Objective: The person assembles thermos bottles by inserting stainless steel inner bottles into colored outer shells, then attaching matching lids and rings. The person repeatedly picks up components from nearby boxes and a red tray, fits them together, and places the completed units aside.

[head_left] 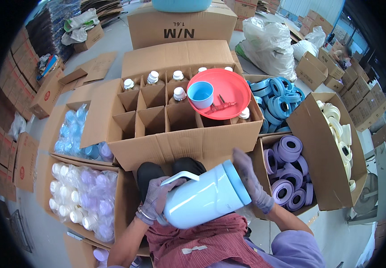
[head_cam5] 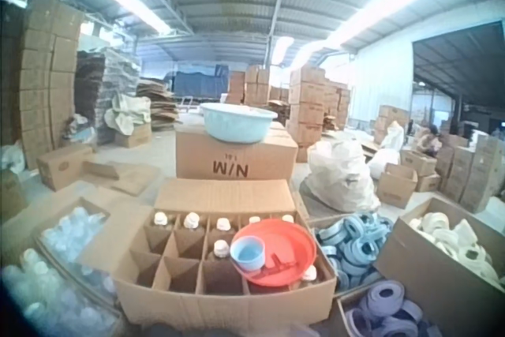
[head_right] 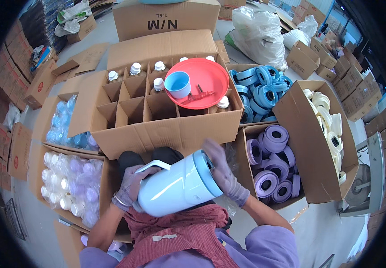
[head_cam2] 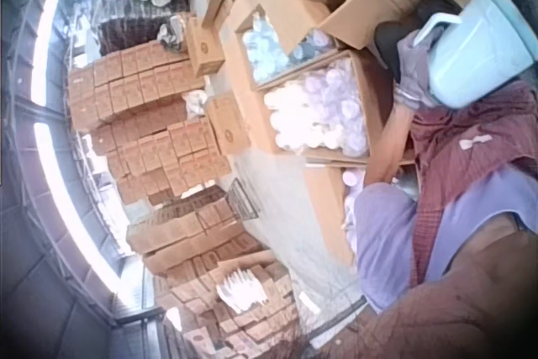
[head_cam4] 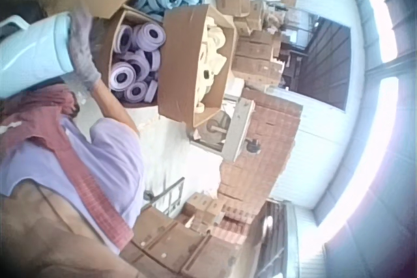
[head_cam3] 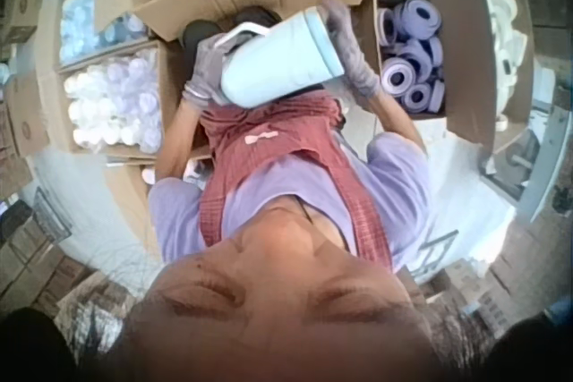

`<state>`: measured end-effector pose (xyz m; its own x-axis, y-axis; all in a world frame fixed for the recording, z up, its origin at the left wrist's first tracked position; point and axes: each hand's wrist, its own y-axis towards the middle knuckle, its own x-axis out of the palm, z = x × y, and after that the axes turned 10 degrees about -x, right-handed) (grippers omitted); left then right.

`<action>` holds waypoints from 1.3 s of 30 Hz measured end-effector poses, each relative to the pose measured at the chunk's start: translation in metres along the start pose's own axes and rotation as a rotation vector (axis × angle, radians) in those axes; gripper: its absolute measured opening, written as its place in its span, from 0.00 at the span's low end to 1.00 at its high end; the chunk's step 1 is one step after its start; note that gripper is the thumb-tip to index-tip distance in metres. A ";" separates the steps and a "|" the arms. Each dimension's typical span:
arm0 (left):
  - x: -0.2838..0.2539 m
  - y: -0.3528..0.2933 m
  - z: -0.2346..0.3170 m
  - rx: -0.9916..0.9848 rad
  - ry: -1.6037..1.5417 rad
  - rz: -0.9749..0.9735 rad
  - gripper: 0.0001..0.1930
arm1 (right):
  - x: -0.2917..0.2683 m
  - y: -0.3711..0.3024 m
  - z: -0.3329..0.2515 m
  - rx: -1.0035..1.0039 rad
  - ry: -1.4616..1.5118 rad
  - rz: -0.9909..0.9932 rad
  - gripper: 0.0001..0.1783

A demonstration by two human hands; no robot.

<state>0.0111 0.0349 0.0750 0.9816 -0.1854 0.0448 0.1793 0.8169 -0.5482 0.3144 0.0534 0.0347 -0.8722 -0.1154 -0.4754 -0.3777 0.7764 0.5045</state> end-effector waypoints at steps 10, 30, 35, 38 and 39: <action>-0.018 0.013 -0.011 0.266 0.117 -0.042 0.16 | 0.017 0.028 -0.002 0.323 0.325 0.154 0.37; 0.006 0.011 -0.003 0.776 0.364 0.328 0.13 | 0.007 0.047 -0.013 0.758 0.954 0.100 0.43; 0.007 0.008 -0.003 1.047 0.638 0.235 0.14 | 0.010 0.041 0.001 0.996 1.022 0.137 0.47; -0.003 0.009 -0.027 0.490 0.011 0.230 0.10 | -0.005 0.067 -0.010 0.691 0.681 -0.103 0.48; -0.004 0.004 -0.027 0.106 -0.309 0.151 0.10 | -0.014 0.071 -0.008 0.351 0.447 -0.243 0.49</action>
<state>0.0057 0.0243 0.0504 0.9681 0.1022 0.2289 0.0205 0.8778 -0.4786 0.2976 0.1052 0.0825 -0.8484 -0.5042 -0.1610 -0.5236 0.8440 0.1158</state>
